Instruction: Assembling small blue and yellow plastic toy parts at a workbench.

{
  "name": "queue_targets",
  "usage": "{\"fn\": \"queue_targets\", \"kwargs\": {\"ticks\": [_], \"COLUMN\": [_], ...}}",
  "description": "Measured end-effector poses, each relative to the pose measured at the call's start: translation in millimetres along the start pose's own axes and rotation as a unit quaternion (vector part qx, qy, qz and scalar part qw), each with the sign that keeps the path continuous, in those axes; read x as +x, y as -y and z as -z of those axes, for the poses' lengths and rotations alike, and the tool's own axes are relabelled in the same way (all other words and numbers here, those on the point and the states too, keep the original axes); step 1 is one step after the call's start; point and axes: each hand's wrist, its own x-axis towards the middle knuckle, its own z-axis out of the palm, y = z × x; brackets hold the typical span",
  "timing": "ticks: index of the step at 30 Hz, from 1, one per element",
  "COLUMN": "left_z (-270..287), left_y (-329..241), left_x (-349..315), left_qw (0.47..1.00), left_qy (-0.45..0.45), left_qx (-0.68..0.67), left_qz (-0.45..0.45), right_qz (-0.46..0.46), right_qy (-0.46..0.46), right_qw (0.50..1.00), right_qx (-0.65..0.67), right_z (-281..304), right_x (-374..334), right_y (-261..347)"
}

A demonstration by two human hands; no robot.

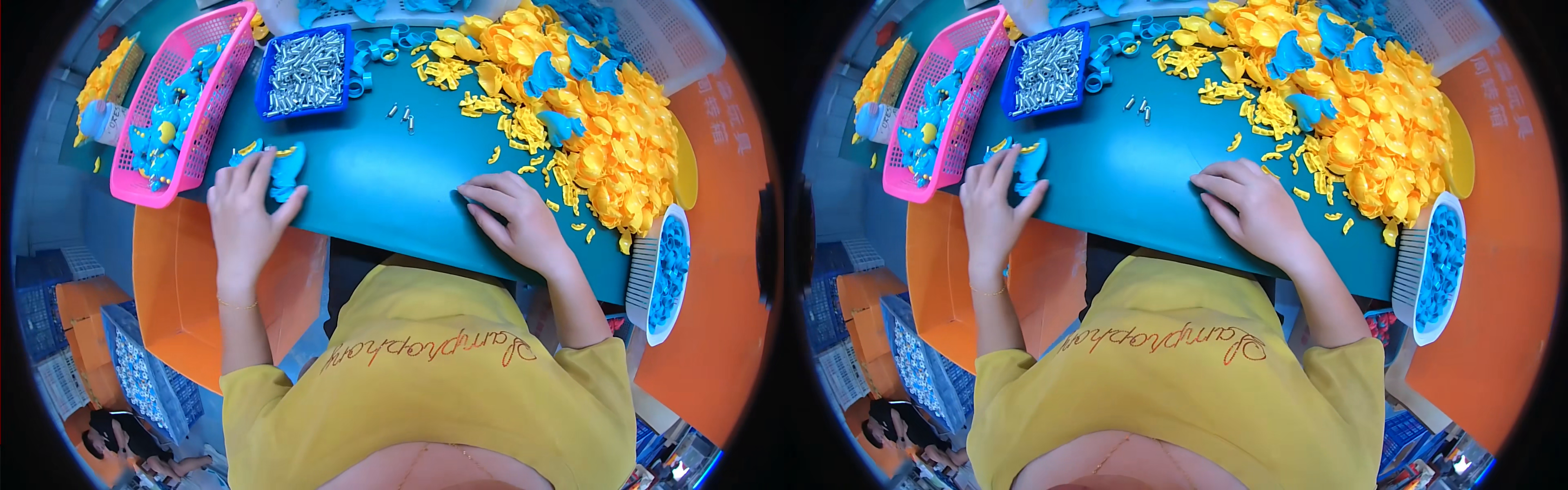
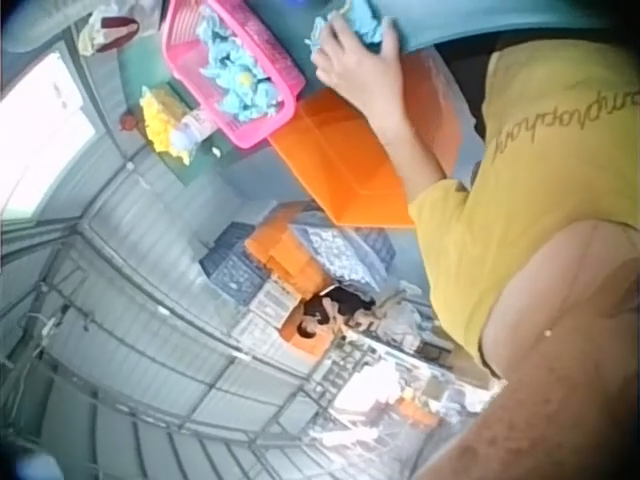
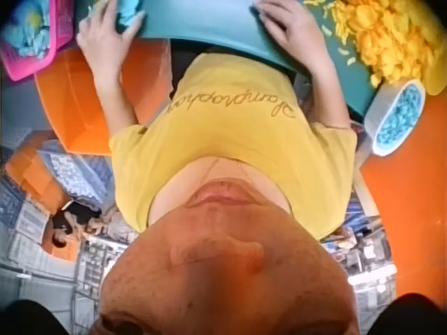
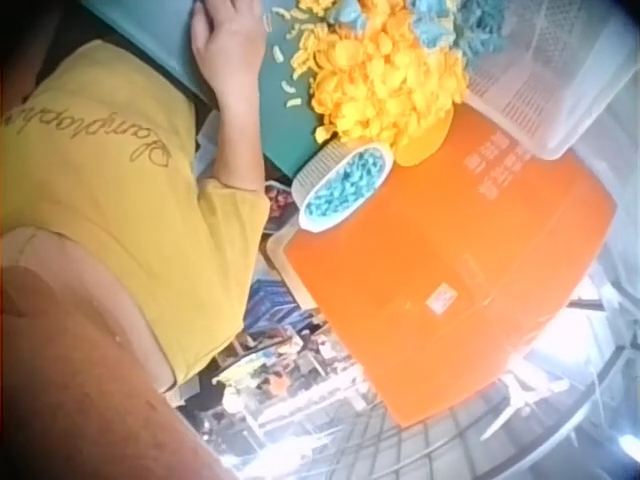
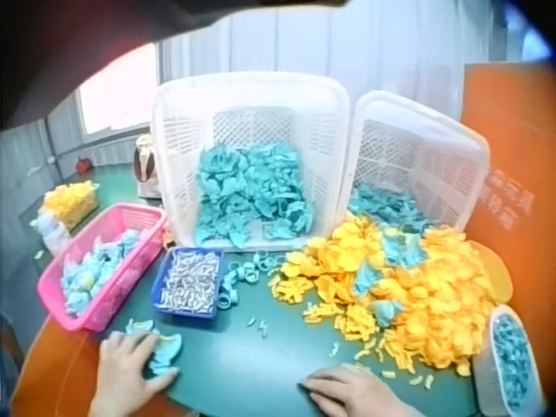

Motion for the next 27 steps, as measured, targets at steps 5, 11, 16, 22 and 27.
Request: {"fn": "queue_targets", "kwargs": {"ticks": [5, 11, 16, 22, 27], "left_z": [-2.7, 7.1, 9.8, -7.4, -31.7], "left_y": [16.5, -23.3, -49.8, -37.7, -37.9], "left_x": [4.2, 34.9, 100.1, 180.4, 247.6], "left_qw": [0.998, 0.997, 0.981, 0.971, 0.979], "left_qy": [-0.016, -0.066, -0.121, -0.119, -0.025], "left_qx": [0.055, -0.014, -0.047, 0.016, 0.091], "left_qz": [0.019, -0.047, -0.141, -0.209, -0.179], "right_qz": [-0.008, 0.089, 0.176, 0.136, 0.06], "right_qy": [-0.041, -0.039, -0.023, 0.019, 0.024], "right_qw": [0.998, 0.993, 0.973, 0.982, 0.997], "right_qx": [-0.047, -0.073, -0.151, -0.131, -0.032], "right_z": [5.6, 3.3, -32.8, -25.7, -13.9], "right_x": [4.6, 61.9, 119.2, 98.9, 51.4], "right_y": [-13.9, -20.9, -28.8, -18.4, -8.0]}}
